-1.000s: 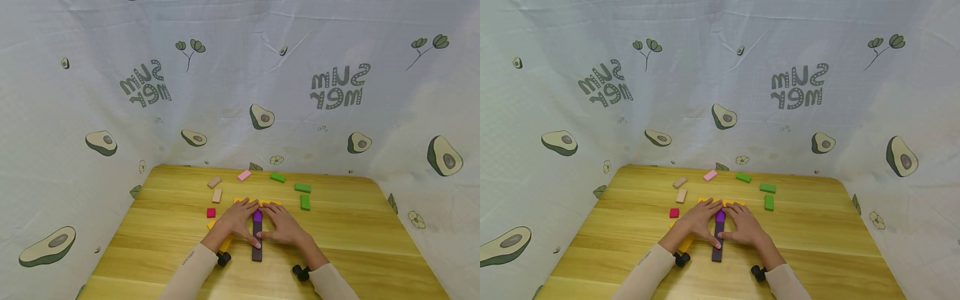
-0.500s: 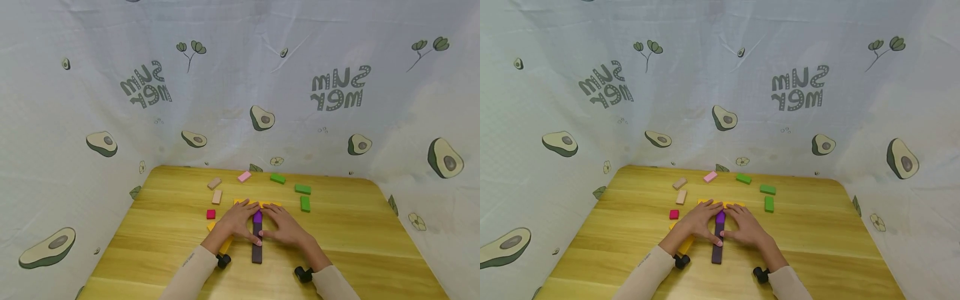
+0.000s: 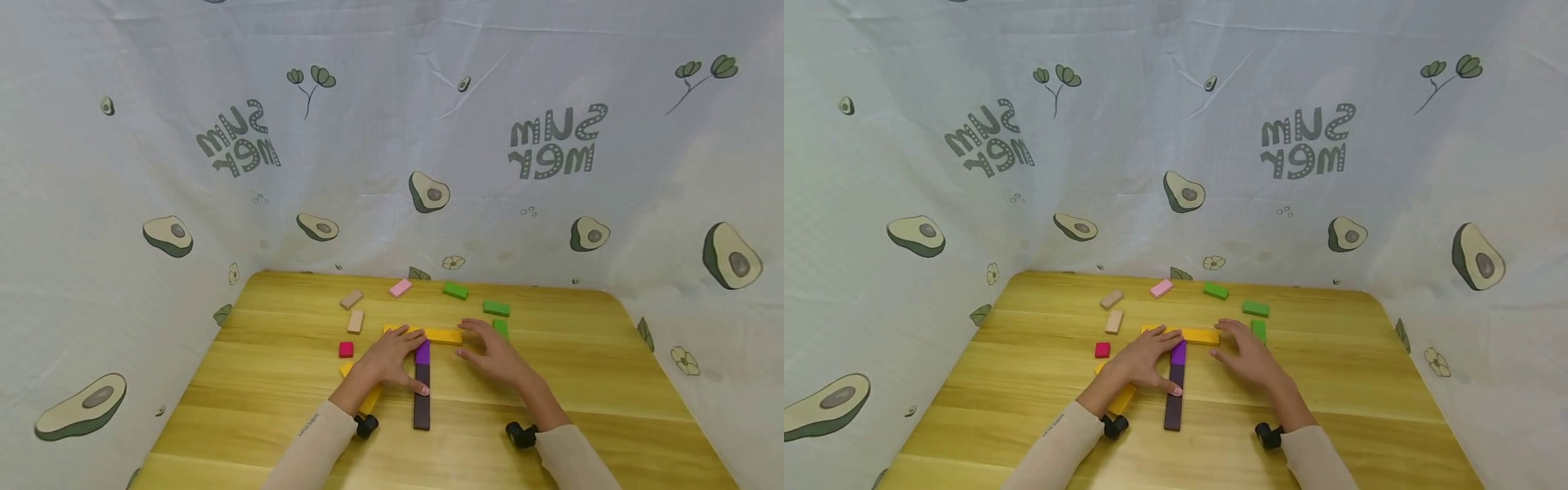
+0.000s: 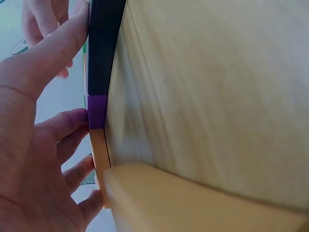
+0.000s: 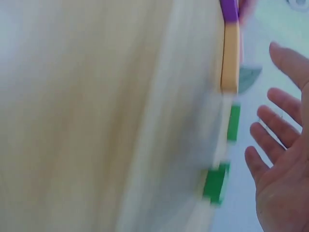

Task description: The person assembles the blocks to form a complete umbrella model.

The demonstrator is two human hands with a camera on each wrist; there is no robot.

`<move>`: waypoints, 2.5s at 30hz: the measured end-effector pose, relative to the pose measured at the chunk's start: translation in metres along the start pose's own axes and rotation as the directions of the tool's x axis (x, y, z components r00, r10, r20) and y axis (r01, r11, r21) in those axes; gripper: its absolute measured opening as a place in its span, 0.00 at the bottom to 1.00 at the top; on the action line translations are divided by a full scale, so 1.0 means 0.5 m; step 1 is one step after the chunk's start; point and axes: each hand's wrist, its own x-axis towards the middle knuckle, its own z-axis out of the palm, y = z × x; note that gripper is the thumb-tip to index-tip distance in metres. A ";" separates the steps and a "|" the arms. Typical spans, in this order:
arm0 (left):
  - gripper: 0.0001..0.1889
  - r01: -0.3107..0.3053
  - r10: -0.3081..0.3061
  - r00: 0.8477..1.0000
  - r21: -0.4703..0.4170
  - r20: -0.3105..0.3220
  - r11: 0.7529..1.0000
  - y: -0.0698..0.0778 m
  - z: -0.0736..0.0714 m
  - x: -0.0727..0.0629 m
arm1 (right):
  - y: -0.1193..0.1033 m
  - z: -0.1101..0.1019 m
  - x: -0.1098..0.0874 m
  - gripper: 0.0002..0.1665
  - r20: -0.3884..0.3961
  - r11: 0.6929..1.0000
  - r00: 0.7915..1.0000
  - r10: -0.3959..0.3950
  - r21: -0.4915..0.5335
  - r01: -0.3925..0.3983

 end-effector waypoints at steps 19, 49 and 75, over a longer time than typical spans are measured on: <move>0.59 0.001 -0.001 1.000 -0.019 0.000 1.000 0.001 -0.004 -0.001 | 0.124 -0.087 -0.020 0.34 -0.025 0.992 1.000 0.013 -0.122 -0.016; 0.60 0.004 -0.004 1.000 -0.024 -0.004 1.000 0.003 -0.006 0.005 | 0.105 -0.043 0.005 0.29 -0.087 1.000 0.996 0.017 -0.021 -0.019; 0.60 0.012 -0.012 1.000 -0.025 -0.003 1.000 0.001 -0.002 0.004 | 0.060 -0.002 0.038 0.25 -0.087 0.999 0.996 -0.010 -0.033 0.007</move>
